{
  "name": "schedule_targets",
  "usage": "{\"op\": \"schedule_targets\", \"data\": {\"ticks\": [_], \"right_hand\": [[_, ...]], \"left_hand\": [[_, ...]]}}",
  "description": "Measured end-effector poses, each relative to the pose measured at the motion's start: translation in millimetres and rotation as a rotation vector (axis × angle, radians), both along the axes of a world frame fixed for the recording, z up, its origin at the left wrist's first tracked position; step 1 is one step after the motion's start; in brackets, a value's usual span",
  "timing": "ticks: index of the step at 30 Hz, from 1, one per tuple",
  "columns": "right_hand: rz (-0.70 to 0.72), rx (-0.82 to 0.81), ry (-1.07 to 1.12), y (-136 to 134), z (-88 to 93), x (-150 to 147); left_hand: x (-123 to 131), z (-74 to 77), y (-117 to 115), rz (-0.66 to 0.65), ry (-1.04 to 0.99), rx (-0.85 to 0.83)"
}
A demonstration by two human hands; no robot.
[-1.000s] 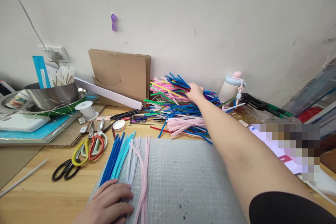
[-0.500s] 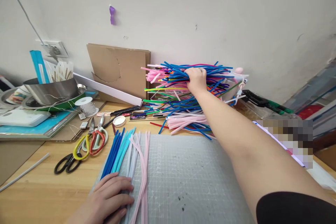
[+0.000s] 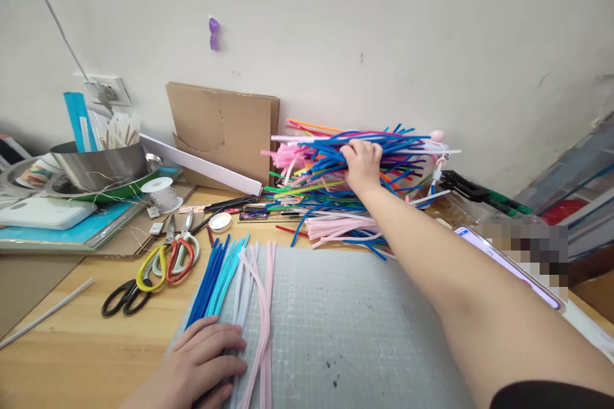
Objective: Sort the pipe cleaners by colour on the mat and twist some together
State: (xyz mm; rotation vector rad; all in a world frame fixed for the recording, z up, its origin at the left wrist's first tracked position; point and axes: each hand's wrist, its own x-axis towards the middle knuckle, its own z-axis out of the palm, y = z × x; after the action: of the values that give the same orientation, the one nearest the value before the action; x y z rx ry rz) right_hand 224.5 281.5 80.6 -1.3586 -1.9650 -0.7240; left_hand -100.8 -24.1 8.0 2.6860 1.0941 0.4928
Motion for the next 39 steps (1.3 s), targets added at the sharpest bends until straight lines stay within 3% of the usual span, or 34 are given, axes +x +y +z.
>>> {"op": "schedule_targets", "data": {"ticks": [5, 10, 18, 23, 26, 29, 35, 37, 39], "right_hand": [[0.089, -0.153, -0.077, -23.8, -51.9, -0.6], [0.159, -0.197, -0.044, -37.6, -67.5, 1.7], [0.266, -0.180, -0.037, -63.6, -64.9, 16.9], [0.159, -0.032, -0.021, -66.6, -57.8, 9.8], [0.162, -0.166, -0.139, -53.1, -41.7, 2.3], [0.178, -0.317, -0.171, -36.9, -22.8, -0.8], [0.521, -0.385, -0.146, -37.2, 3.0, -5.7], [0.472, -0.271, 0.006, -37.7, 5.2, -8.2], [0.268, -0.139, 0.144, -29.9, 4.2, -9.7]], "left_hand": [[-0.6, -1.4, 0.9, -0.011, 0.021, 0.018], [1.6, 3.5, 1.5, -0.017, 0.049, 0.023], [6.3, 23.4, -0.6, 0.011, 0.073, 0.037], [1.3, 4.3, 2.6, -0.024, 0.010, 0.034], [-1.9, -7.2, 4.1, -0.035, 0.007, 0.020], [-2.3, -7.9, 4.4, -0.036, 0.012, 0.011], [0.6, 1.8, 4.4, -0.022, 0.017, 0.018], [0.9, 1.6, 4.5, -0.028, 0.015, 0.036], [0.8, -0.3, 4.4, -0.038, -0.002, 0.057]]}}
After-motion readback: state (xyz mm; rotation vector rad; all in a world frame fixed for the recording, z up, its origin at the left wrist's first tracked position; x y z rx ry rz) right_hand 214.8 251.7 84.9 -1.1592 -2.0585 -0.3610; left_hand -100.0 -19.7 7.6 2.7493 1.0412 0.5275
